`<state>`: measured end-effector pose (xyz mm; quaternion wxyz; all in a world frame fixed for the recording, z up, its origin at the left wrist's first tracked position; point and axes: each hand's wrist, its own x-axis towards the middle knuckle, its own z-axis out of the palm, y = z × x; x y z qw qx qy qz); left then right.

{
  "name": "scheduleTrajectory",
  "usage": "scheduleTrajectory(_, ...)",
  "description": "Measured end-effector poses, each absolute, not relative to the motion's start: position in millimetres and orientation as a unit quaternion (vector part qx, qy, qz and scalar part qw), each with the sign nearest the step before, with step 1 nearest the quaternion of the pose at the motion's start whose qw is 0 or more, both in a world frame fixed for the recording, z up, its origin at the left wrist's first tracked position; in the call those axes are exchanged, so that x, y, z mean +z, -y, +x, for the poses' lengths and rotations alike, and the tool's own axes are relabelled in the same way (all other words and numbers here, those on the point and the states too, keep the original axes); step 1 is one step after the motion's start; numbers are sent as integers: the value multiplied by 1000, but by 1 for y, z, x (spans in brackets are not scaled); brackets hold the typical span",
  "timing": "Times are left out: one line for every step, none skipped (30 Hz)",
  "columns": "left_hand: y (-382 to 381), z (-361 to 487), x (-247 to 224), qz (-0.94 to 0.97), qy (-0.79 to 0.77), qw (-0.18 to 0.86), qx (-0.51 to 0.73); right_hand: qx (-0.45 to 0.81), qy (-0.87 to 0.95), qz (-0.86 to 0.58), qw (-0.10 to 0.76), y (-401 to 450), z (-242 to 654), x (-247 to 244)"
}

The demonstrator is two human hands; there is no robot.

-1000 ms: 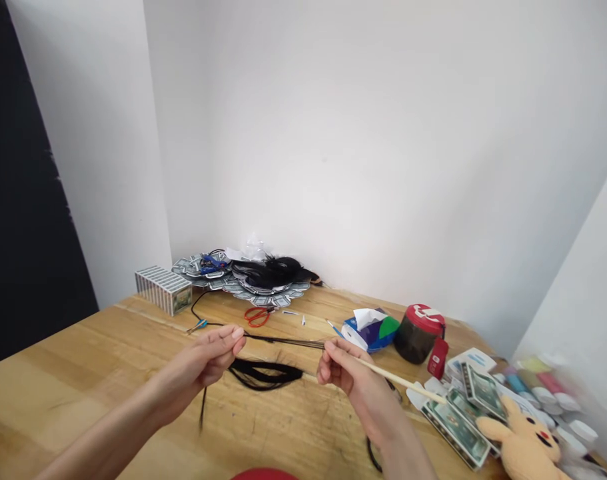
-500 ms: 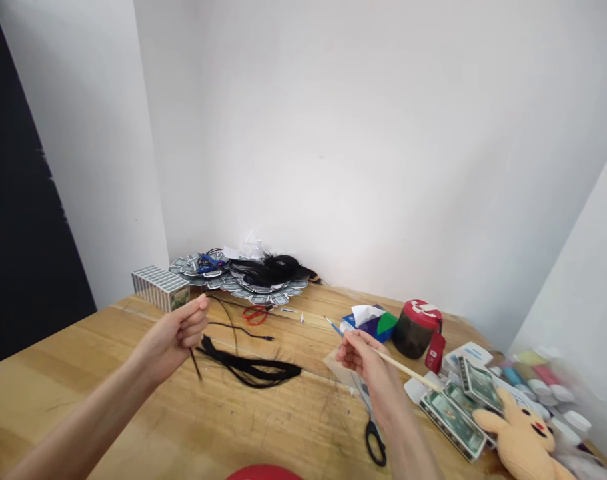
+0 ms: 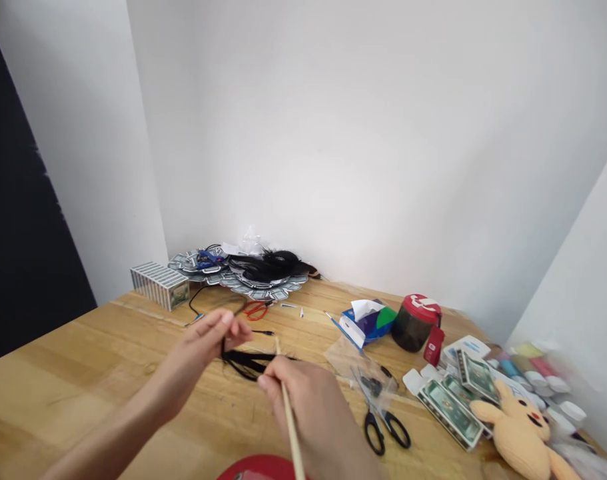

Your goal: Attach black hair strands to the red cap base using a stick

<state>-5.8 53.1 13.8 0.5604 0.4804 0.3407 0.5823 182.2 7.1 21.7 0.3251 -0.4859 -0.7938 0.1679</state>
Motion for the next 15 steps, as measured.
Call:
scheduleTrajectory(-47,4,10,499,-341,575,552,152,804,-476,321,-3,176,22)
scheduleTrajectory(-40,12,7,514,-340,587,524,136,809,-472,322,-1,172,22)
scheduleTrajectory(-35,18,4,529,-340,598,497,118,809,-475,326,0,171,23)
scheduleTrajectory(-31,22,2,543,-341,605,472,103,806,-481,331,1,172,23)
scheduleTrajectory(-29,24,1,556,-343,608,451,91,800,-489,336,1,175,24)
scheduleTrajectory(-28,25,0,571,-346,605,434,84,793,-498,340,0,179,25)
scheduleTrajectory(-27,24,0,585,-350,598,421,80,787,-506,343,0,182,26)
scheduleTrajectory(-28,23,1,600,-354,588,411,79,782,-513,343,-1,186,28)
scheduleTrajectory(-29,21,1,615,-358,576,404,81,779,-520,341,-1,189,30)
scheduleTrajectory(-29,19,3,630,-362,562,396,86,776,-526,337,-2,191,32)
scheduleTrajectory(-30,17,4,645,-366,547,387,91,774,-532,331,-2,193,34)
scheduleTrajectory(-31,16,5,660,-373,531,378,97,771,-539,325,-2,195,35)
scheduleTrajectory(-31,15,6,675,-380,511,371,102,768,-546,318,-3,197,36)
scheduleTrajectory(-31,14,7,689,-389,490,366,107,765,-553,312,-4,199,37)
scheduleTrajectory(-31,13,8,701,-398,467,364,112,763,-558,305,-5,203,37)
